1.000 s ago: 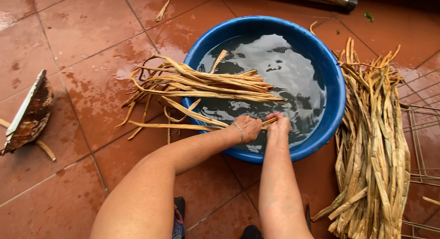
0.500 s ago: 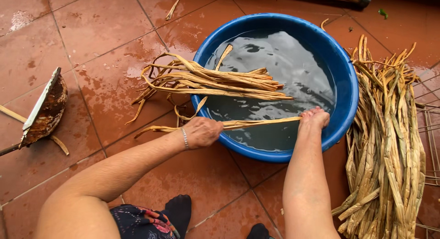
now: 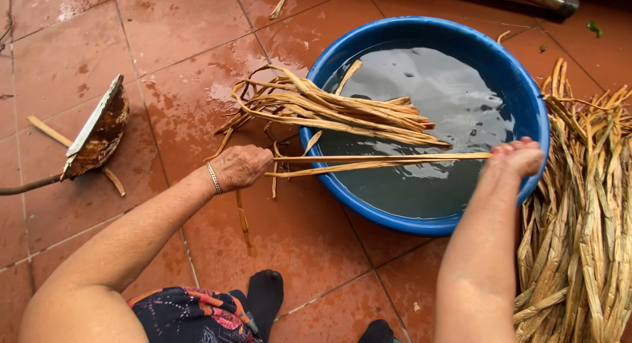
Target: The person soaks dried plant strips in a blue basin of water, repeatedly submerging and agitating them by hand. They gather the wet strips into bundles and place them on a wire rack to the right of the basin.
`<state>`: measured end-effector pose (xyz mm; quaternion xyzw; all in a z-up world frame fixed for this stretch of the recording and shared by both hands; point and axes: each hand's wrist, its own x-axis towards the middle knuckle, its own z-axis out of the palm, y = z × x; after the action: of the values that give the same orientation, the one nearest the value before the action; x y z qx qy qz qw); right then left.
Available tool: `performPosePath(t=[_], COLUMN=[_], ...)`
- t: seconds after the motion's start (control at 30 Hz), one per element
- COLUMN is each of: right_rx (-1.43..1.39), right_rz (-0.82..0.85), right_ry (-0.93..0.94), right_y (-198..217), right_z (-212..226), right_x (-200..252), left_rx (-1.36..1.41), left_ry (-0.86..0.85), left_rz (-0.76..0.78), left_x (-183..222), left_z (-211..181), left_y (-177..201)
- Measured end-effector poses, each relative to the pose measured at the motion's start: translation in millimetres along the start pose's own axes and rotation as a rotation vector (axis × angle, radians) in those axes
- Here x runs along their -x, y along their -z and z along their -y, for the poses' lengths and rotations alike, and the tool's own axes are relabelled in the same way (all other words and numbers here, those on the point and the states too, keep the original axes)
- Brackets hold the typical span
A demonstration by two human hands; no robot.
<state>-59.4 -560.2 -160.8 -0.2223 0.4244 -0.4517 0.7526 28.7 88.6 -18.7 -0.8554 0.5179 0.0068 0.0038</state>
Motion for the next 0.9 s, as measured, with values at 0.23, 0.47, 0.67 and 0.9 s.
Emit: performPosePath(t=[0.23,0.47,0.67,0.9], right_rx=[0.126,0.359,0.482,0.293], right_rz=[0.013,0.255,0.235,-0.063], right_ry=[0.096,0.053,-0.082,0.058], right_y=[22,33,51,28], right_z=[56,-11,-68,-25], right_x=[-38,-28,11,54], left_rx=[-0.004,-0.179,0.012,0.299], left_ry=[0.171,0.151,0.109,0.106], left_rz=[0.187,0.008,0.420,0.909], left_x=[7,-72,-176,-250], left_z=[37,16,-93,-165], left_y=[-5,20,-28,-118])
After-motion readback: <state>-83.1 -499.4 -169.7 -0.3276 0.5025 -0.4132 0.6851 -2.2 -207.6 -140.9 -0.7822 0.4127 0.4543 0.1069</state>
